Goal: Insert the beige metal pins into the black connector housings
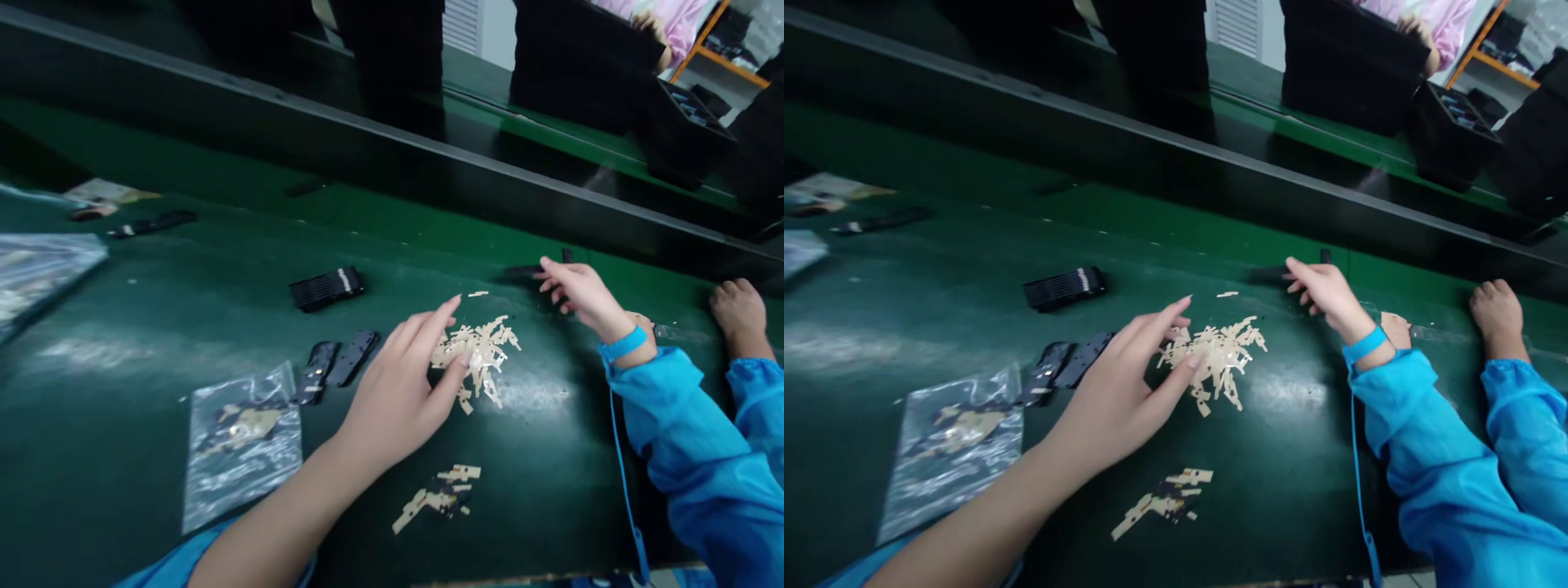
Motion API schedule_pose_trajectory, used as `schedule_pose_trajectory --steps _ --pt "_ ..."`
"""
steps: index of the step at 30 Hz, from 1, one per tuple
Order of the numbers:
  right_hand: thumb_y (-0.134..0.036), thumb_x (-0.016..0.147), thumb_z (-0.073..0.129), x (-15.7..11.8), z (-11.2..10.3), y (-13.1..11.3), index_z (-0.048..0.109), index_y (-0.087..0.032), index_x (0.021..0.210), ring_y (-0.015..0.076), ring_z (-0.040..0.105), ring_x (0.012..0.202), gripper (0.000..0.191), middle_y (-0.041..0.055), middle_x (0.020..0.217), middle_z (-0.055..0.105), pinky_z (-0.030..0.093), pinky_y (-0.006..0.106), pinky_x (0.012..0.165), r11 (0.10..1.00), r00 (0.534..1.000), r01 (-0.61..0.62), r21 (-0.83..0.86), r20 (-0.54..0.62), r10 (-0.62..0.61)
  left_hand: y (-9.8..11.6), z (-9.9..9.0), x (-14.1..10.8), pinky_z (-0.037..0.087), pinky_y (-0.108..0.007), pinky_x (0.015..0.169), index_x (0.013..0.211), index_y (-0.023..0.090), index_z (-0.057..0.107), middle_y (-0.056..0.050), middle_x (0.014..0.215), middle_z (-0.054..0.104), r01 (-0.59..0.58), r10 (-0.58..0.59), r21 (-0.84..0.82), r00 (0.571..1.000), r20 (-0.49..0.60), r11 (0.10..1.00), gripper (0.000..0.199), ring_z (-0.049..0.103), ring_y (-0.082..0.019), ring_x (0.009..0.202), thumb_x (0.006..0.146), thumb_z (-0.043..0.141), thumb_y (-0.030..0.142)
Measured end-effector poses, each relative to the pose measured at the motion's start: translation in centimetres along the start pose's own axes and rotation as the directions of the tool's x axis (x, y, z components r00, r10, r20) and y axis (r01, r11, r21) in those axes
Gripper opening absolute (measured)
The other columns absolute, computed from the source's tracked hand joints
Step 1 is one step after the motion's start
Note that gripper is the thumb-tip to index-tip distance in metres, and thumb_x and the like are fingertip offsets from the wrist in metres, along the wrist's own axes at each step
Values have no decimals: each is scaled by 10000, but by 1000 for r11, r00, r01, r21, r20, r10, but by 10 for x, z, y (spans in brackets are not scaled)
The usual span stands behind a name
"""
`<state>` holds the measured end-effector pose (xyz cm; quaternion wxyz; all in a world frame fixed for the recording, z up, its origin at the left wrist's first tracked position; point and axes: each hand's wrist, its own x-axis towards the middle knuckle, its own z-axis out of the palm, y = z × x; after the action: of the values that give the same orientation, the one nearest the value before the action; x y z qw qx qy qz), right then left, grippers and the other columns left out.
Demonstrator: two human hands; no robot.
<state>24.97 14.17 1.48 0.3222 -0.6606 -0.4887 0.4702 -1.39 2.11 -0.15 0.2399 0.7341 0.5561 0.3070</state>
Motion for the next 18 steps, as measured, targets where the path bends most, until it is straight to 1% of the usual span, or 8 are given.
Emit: schedule_pose_trajectory --steps 2,4,6,8,10,12,15,18 --pt "-538 842 802 2 -6 1 709 -155 757 120 495 535 404 29 680 637 329 248 454 957 978 85 -278 -158 -133 -2 -5 2 557 -468 936 1512 159 532 -136 1250 695 1 -1 -9 999 -45 1000 502 662 -320 1149 1044 518 340" --pt "-417 873 786 -21 0 8 728 -167 792 146 530 585 269 12 659 625 383 274 540 863 938 224 -453 -139 -316 -4 -8 3 544 -458 940 1434 145 608 -121 1169 717 -13 11 -24 996 -90 1000 440 674 -303 1109 1031 533 304" --pt "-351 912 747 -63 15 18 763 -185 837 173 591 666 182 24 727 680 446 302 628 792 895 445 -418 173 -411 -4 -9 3 536 -438 934 1347 140 673 -109 1115 730 -34 29 -37 992 -119 999 371 683 -285 1081 1023 545 271" --pt "-349 924 762 -112 35 28 783 -206 899 221 649 820 147 43 847 737 498 351 764 703 766 614 -360 488 -419 -3 -10 2 528 -419 917 1257 142 721 -99 1078 742 -57 51 -43 989 -136 997 311 689 -268 1043 1024 546 252" --pt "-368 894 815 -152 51 38 782 -194 1003 273 639 908 208 78 939 746 500 385 782 596 696 688 -414 609 -381 -2 -10 2 519 -405 894 1168 152 751 -85 1041 755 -72 65 -55 990 -128 996 269 689 -252 995 1028 541 243" --pt "-303 935 774 -173 61 47 769 -194 962 267 624 887 112 79 920 735 494 384 774 562 700 687 -461 629 -339 0 -12 1 508 -388 864 1070 169 766 -66 987 760 -83 77 -81 994 -79 993 241 682 -240 953 1027 541 243" --pt "-240 945 757 -176 64 55 748 -209 879 243 622 849 74 50 844 719 484 370 779 606 732 645 -465 605 -313 1 -16 2 489 -368 844 955 197 769 -40 930 757 -101 116 -132 987 108 986 224 670 -228 926 1008 555 239" --pt "-205 904 774 -167 59 55 731 -208 849 229 629 814 70 32 807 708 476 358 764 654 745 623 -430 583 -326 3 -23 3 472 -332 770 913 222 785 -22 901 751 -118 191 -189 882 431 975 195 675 -212 866 979 612 281"
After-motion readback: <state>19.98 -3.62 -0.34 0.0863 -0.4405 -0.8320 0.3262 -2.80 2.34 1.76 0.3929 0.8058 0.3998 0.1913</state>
